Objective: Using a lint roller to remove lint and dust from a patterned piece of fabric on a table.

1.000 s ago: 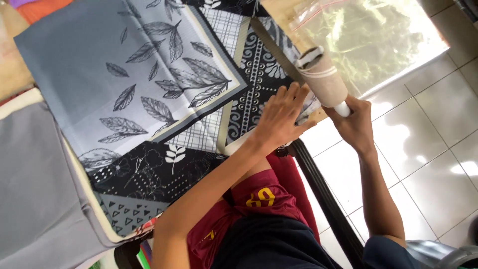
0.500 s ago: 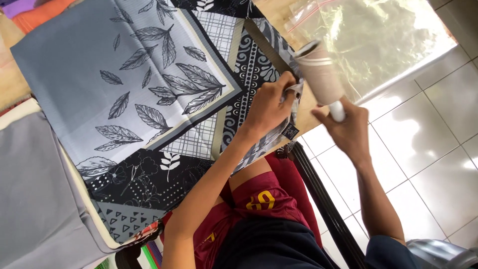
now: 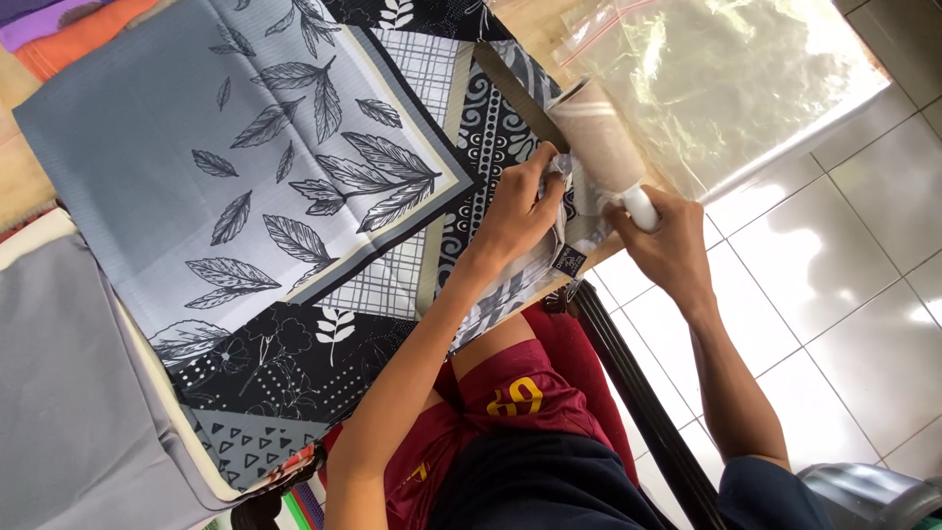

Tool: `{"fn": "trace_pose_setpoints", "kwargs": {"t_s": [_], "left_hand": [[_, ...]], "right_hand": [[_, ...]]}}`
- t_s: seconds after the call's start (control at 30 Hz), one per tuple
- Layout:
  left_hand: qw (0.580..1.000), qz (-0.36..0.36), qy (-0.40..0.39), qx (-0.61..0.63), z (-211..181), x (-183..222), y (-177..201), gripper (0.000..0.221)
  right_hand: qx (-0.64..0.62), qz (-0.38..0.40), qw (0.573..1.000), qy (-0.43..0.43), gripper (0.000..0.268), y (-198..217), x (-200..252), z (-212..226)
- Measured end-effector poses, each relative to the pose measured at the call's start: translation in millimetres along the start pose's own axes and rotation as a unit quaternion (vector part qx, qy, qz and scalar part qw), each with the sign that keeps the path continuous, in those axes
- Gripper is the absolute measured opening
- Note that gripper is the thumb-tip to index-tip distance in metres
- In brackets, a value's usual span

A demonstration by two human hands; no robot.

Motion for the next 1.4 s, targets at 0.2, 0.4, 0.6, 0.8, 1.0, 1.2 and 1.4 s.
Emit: {"fn": "trace_pose_setpoints", "kwargs": {"t_s": [0.2,0.4,0.6,0.8,1.0,1.2,1.4], "left_hand": [[1.000,0.013,-0.021,-0.006,-10,4,7,0.012],[0.994,0.058,-0.055,-0.073,-8,10,-15,0.014],[0.962,0.071,-0.137,-0.224,-22,12,-27,0.045],[0.938,0.082,-0.184,-0.281,-12,16,-48,0.027],[0.962,0.072,-0.131,-0.227,-15,14,-34,0.014],[0.975,0.066,-0.104,-0.186,-23,16,-26,0.008],[0.972,0.068,-0.114,-0.195,-17,24,-37,0.005]], "right_hand": [[-0.133,-0.014,0.982,-0.134,0.015,20,-2,-23],[-0.179,-0.032,0.975,-0.125,0.014,24,2,-20],[-0.014,-0.071,0.996,-0.041,0.038,21,4,-2],[-0.019,-0.013,0.997,-0.077,0.028,8,5,-39],[-0.004,-0.017,0.999,-0.051,0.023,12,9,-13],[-0.028,0.009,0.996,-0.088,0.018,8,5,-34],[-0.077,-0.006,0.988,-0.131,0.017,22,2,-36]]}}
Point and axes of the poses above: each hand's wrist, its own x-axis away from the middle knuckle, its own y-axis out of the back of the hand, z = x × y, the point moved 5 cm from there along -x, towards the middle knuckle, and after that the axes turned 13 degrees about -z, right-handed, at the moved point
